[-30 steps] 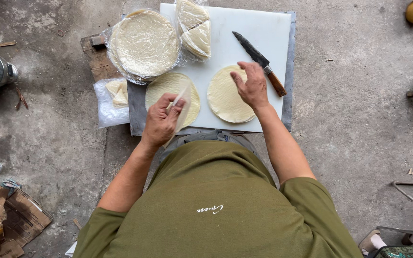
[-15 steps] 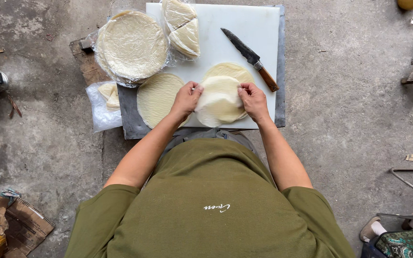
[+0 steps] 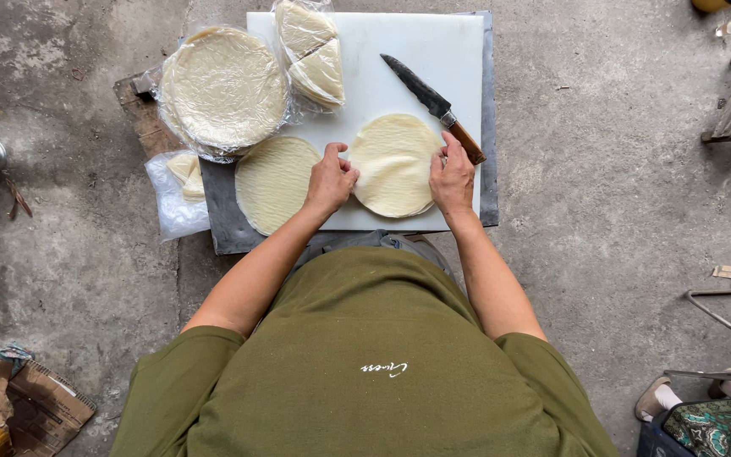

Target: The person peels thin layers of dough, stacks them on a cutting board, and uses a knife to cut the round sheets into quarters.

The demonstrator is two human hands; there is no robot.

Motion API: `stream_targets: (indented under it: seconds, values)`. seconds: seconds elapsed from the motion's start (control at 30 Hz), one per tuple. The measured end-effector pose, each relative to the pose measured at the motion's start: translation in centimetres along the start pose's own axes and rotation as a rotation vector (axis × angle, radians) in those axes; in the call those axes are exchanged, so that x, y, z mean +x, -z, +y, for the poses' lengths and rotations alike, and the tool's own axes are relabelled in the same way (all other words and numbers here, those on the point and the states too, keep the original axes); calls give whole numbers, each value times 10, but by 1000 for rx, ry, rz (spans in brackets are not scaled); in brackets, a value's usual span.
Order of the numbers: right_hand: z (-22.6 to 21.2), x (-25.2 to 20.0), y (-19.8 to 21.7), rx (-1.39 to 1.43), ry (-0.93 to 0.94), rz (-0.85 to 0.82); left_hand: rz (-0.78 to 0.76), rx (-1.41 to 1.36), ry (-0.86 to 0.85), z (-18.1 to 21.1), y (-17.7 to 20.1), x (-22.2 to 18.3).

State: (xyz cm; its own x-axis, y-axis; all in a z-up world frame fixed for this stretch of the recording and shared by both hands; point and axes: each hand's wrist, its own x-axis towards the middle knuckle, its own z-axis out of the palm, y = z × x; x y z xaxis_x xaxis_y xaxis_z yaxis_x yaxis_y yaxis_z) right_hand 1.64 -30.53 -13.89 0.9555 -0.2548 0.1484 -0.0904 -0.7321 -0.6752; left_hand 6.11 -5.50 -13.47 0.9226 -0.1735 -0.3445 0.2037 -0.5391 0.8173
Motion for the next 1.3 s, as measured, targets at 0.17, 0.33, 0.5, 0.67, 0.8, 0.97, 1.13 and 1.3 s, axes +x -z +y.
stream_targets:
  seconds: [0.17, 0.33, 0.5, 0.67, 0.8, 0.97, 1.13, 1.3]
  values:
    - [7, 0, -4, -69, 30, -9, -55, -98, 144, 6, 1, -4]
    - [3, -1, -5, -129, 46, 5, 58, 76, -56, -5, 0, -5]
    - [6, -1, -7, -138, 75, 19, 19, 52, -16, -10, -3, -4]
    - [10, 0, -10, -168, 81, 26, 1, 50, 24, -1, 1, -5]
    - [11, -2, -12, -186, 95, 36, -8, 32, 47, 7, 5, -7]
    - [12, -4, -12, -254, 94, 17, -43, 7, 93, 9, 5, -8]
    - [7, -8, -20, -476, 371, 67, 77, 183, -59, -11, 10, -12]
    - [-10, -29, -37, -599, 534, -408, 535, 548, -161, -62, 46, -42]
